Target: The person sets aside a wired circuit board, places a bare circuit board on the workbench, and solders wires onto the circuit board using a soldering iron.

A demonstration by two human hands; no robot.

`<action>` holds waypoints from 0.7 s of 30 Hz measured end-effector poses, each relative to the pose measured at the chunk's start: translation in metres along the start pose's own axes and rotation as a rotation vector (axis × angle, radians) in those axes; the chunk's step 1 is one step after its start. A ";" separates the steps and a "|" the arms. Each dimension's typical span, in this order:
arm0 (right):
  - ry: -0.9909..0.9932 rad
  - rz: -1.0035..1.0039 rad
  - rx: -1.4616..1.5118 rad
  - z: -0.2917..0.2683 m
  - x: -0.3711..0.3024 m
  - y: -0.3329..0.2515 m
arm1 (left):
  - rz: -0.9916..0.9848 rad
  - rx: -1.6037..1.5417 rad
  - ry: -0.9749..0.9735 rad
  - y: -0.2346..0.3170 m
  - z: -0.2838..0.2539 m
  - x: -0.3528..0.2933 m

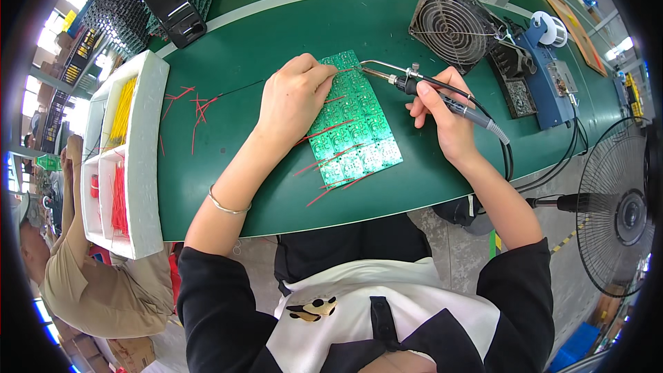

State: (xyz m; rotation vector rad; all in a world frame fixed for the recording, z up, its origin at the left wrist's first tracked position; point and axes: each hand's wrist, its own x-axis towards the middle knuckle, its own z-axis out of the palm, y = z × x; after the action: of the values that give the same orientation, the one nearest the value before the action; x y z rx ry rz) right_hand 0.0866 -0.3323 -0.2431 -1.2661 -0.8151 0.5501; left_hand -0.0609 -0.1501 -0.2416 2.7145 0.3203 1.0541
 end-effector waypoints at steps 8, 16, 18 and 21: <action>-0.004 0.009 -0.018 -0.001 -0.001 0.000 | -0.005 0.012 -0.015 0.002 -0.001 0.001; -0.004 -0.022 -0.021 0.000 -0.001 -0.001 | -0.011 0.025 -0.013 0.000 0.000 0.000; -0.003 -0.015 -0.024 0.000 -0.001 -0.001 | -0.010 0.022 -0.011 0.001 -0.001 0.000; -0.001 -0.008 -0.028 -0.001 -0.001 0.000 | -0.005 0.015 -0.004 0.000 0.001 -0.001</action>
State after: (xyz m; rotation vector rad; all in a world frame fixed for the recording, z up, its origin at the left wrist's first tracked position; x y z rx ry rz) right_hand 0.0866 -0.3332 -0.2433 -1.2874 -0.8307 0.5348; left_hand -0.0605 -0.1502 -0.2428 2.7274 0.3362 1.0489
